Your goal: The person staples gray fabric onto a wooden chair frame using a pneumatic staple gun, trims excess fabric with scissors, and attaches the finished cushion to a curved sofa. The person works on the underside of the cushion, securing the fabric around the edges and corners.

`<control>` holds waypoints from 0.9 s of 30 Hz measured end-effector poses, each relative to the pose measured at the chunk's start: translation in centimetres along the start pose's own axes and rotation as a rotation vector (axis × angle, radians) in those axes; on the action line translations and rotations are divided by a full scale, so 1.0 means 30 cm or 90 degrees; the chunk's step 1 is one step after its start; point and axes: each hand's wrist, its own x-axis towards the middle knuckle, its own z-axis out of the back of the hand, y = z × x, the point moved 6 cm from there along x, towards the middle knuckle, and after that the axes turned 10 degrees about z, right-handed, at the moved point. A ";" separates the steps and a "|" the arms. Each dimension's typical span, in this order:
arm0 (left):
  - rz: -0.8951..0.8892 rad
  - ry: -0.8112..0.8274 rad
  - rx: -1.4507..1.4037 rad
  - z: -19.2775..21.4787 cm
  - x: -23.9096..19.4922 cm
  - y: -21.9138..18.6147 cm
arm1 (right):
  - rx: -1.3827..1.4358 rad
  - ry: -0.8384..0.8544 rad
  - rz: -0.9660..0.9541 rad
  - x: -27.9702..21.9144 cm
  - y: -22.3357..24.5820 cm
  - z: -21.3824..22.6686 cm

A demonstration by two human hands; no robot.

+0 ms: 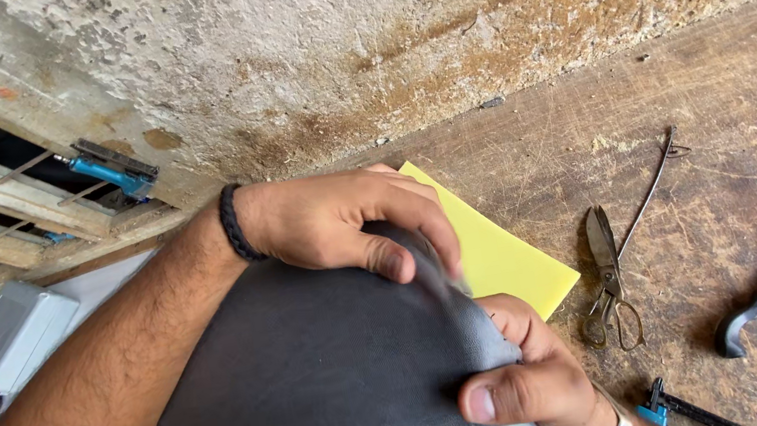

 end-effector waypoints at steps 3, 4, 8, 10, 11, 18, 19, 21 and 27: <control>0.013 -0.004 0.035 0.007 -0.002 -0.002 | -0.032 0.008 0.005 -0.010 -0.039 0.070; 0.035 -0.006 0.040 0.003 0.002 0.004 | -0.065 0.041 0.002 -0.007 -0.046 0.095; 0.097 -0.036 0.183 -0.022 0.011 0.004 | -0.201 0.181 -0.033 0.037 -0.052 0.156; 0.110 -0.065 0.247 -0.027 0.015 -0.006 | -0.285 0.164 -0.022 0.058 -0.043 0.157; 0.115 -0.079 0.279 -0.026 0.017 -0.010 | -0.336 0.110 0.004 0.068 -0.027 0.156; 0.108 -0.160 0.361 0.055 0.052 0.006 | -0.744 0.003 0.408 0.034 0.117 -0.094; 0.114 -0.170 0.365 0.056 0.049 0.013 | -0.784 -0.005 0.382 0.043 0.110 -0.108; 0.141 -0.174 0.365 0.066 0.050 0.034 | -0.860 -0.026 0.333 0.075 0.101 -0.114; 0.144 -0.169 0.352 0.081 0.026 0.036 | -0.613 0.001 0.237 0.120 0.045 0.011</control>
